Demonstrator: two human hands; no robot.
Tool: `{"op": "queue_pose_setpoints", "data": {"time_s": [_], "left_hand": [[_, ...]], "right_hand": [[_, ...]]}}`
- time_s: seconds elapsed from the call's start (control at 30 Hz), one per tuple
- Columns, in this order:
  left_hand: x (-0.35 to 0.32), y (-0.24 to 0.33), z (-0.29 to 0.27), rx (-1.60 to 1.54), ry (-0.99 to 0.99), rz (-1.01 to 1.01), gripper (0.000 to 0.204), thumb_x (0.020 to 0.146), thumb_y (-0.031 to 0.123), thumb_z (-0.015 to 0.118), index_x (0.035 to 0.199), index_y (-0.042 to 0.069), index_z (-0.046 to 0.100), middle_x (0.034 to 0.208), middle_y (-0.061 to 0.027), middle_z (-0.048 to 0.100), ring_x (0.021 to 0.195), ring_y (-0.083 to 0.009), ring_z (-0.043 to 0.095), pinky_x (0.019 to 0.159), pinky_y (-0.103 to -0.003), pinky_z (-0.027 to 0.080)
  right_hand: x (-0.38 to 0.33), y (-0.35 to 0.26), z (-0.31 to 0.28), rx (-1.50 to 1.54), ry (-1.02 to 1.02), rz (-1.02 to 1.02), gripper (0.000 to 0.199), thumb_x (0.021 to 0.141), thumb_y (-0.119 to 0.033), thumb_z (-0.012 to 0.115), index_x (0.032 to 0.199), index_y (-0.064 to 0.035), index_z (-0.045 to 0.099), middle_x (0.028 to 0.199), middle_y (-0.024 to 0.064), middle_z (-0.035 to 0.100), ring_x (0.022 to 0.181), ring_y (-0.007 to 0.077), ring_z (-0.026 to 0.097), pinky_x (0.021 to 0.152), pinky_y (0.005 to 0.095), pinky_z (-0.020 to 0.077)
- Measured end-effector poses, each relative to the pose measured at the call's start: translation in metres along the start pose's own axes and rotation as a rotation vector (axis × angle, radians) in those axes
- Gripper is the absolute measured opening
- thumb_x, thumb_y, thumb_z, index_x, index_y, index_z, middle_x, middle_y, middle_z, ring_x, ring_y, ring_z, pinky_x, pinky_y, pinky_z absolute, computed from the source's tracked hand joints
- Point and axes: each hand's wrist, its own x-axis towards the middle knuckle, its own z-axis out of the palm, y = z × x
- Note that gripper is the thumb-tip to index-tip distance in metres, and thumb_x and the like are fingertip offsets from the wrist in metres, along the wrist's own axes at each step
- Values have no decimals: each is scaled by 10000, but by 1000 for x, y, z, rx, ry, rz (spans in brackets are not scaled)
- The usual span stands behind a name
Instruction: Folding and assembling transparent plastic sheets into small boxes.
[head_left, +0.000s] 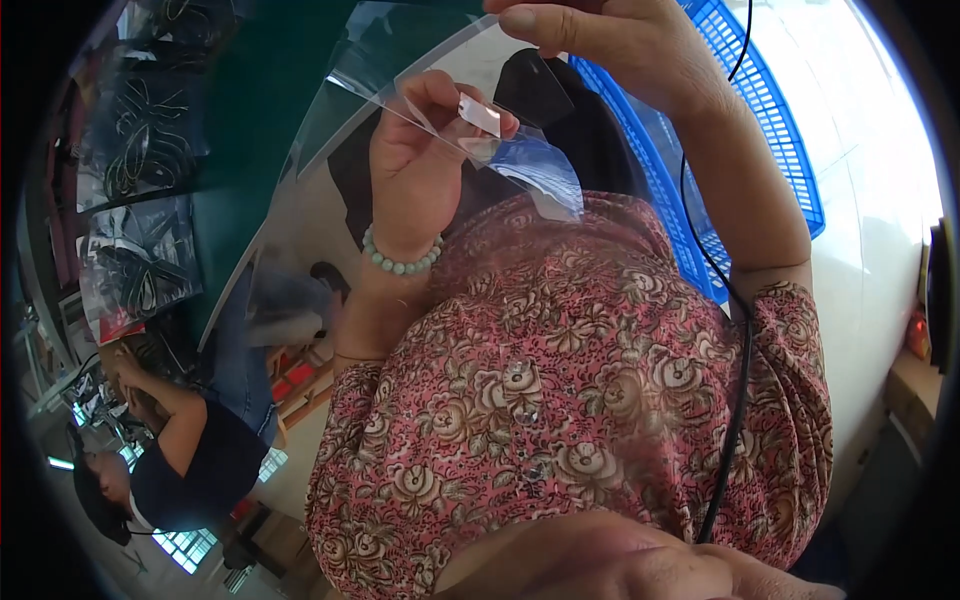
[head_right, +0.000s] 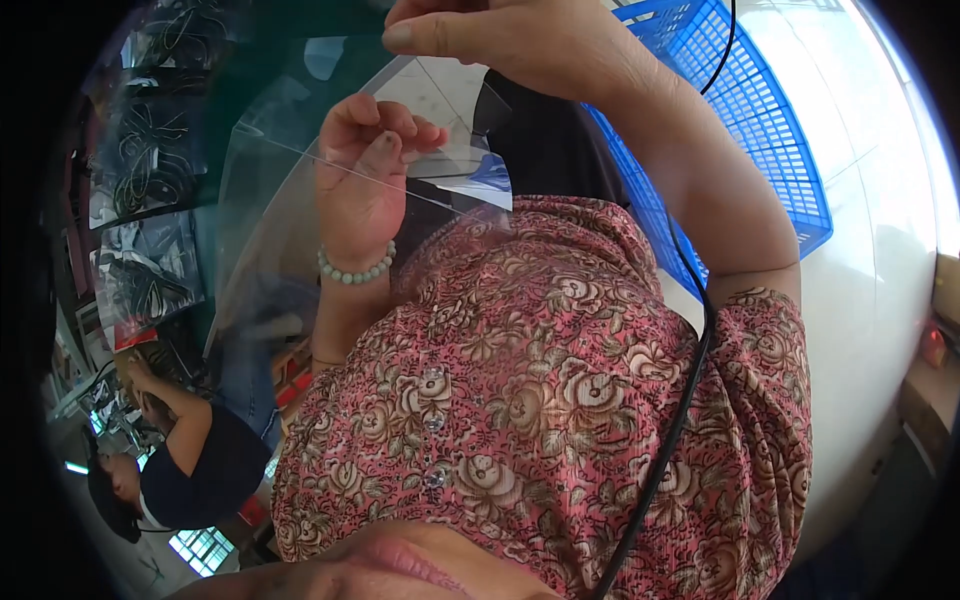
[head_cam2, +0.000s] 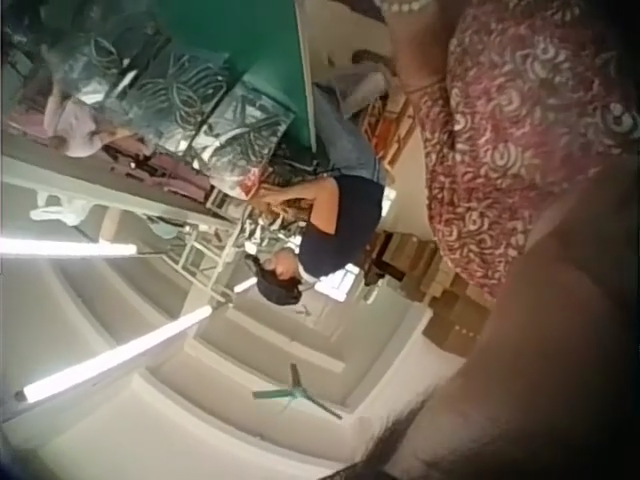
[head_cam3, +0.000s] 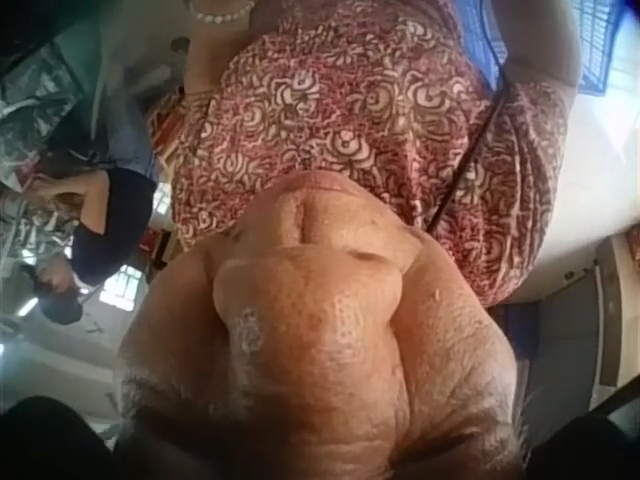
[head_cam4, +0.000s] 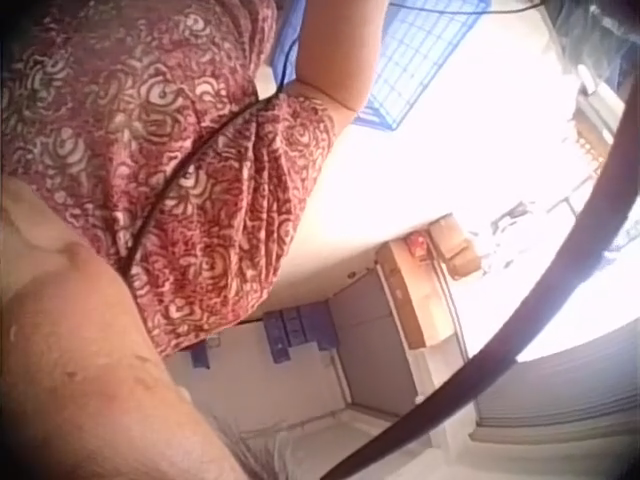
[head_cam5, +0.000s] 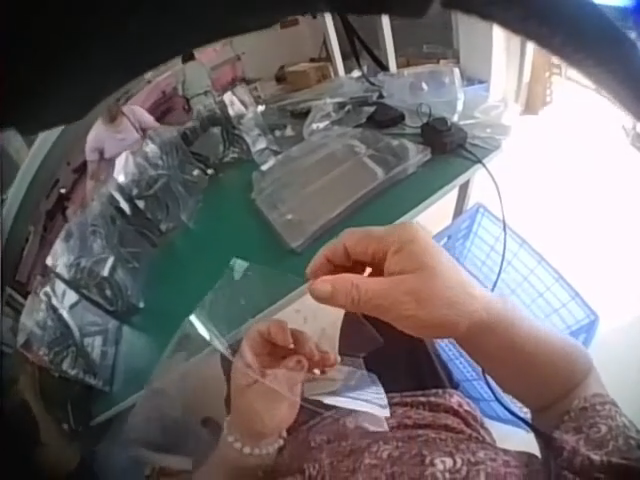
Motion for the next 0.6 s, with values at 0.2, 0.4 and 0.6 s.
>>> {"op": "queue_pose_setpoints", "data": {"time_s": [0.2, 0.4, 0.6], "left_hand": [[-2, 11, 8, -2, -23, 6, 276, 928, -80, 573, 1172, 28, 500, 1036, -131, 634, 964, -266, 684, 884, -413, 570], [-11, 19, 16, 114, 91, 9, 366, 909, -87, 619, 1233, 26, 491, 1003, -125, 651, 931, -236, 685, 852, -363, 576], [-12, 27, 34, 435, 273, 59, 407, 888, -61, 689, 1245, -6, 502, 1008, -122, 668, 876, -173, 676, 766, -295, 572]], "right_hand": [[1, 4, 25, -450, 306, -194, 309, 878, -164, 724, 1085, 49, 634, 914, 90, 643, 817, 143, 569, 720, 287, 486], [-4, 21, 17, 27, 26, 17, 180, 971, -131, 640, 995, 47, 649, 776, -16, 601, 696, 77, 522, 640, 221, 442], [-7, 15, 23, 355, -208, 160, 221, 1010, -173, 612, 976, 41, 660, 815, -30, 617, 730, 46, 531, 638, 196, 424]]}}
